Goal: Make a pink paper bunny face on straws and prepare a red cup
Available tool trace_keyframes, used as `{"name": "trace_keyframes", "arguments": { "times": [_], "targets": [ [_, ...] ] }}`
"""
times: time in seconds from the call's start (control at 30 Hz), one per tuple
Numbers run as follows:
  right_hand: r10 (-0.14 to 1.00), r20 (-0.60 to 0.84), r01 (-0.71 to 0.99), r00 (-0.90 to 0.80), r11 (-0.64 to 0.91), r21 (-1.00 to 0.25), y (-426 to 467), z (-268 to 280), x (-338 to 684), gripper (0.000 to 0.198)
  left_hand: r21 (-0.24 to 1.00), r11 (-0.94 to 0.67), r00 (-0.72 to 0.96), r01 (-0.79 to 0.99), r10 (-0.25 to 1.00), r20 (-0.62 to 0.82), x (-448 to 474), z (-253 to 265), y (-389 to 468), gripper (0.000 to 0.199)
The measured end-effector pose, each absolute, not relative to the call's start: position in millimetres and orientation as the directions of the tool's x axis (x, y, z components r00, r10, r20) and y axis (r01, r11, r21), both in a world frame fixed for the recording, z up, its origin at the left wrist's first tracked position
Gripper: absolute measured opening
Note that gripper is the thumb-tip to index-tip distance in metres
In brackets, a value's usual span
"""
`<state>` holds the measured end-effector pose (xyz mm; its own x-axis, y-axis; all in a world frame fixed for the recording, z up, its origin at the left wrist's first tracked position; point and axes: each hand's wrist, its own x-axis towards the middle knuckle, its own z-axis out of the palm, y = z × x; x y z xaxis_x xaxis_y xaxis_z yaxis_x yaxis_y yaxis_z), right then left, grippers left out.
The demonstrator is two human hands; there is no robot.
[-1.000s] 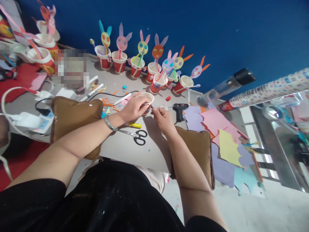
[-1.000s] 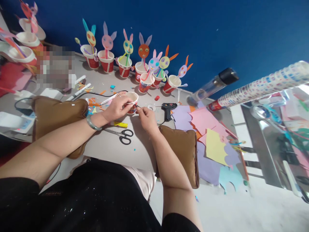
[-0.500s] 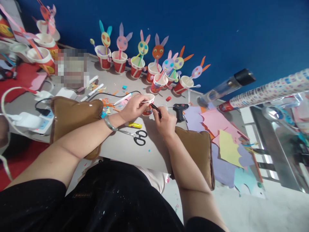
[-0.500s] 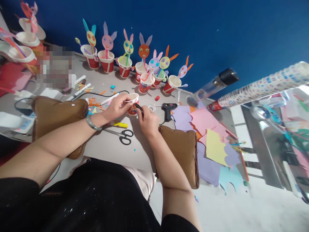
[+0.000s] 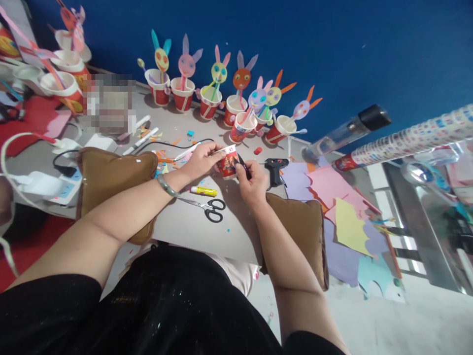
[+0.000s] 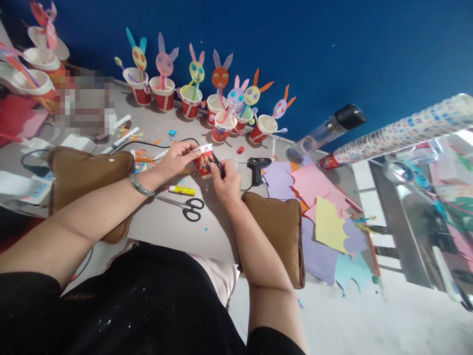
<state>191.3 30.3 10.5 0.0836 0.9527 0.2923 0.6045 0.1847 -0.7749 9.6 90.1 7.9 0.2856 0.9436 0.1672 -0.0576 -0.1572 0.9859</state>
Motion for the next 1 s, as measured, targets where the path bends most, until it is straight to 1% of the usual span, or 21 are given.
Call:
{"name": "trace_keyframes", "arguments": {
  "times": [0.3,0.5,0.63,0.7,0.8,0.87,1.0],
  "targets": [
    [0.963,0.253,0.548,0.089,0.165,-0.82,33,9,191,0.038,0.996,-0.043,0.334,-0.08,0.94,0.067,8,12,88,0.018],
    [0.952,0.246,0.467,0.184,0.136,-0.874,34,8,191,0.05,0.99,0.004,0.394,-0.139,0.918,0.052,7,17,86,0.017],
    [0.937,0.197,0.418,0.288,0.062,-0.907,36,12,194,0.055,0.982,0.055,0.41,-0.18,0.912,0.024,8,19,86,0.01],
    [0.935,0.174,0.404,0.31,0.036,-0.914,37,12,195,0.055,0.98,0.058,0.402,-0.189,0.915,0.024,9,20,86,0.007],
    [0.94,0.141,0.374,0.31,0.015,-0.927,40,9,195,0.052,0.978,0.045,0.384,-0.205,0.922,0.038,10,21,86,0.01],
    [0.951,0.098,0.324,0.295,-0.003,-0.946,41,6,195,0.053,0.976,0.037,0.365,-0.213,0.93,0.044,11,22,85,0.011],
    [0.982,-0.099,0.125,0.163,-0.12,-0.985,43,3,194,0.067,0.974,0.044,0.347,-0.222,0.937,0.037,10,24,84,0.009]
  ]
}}
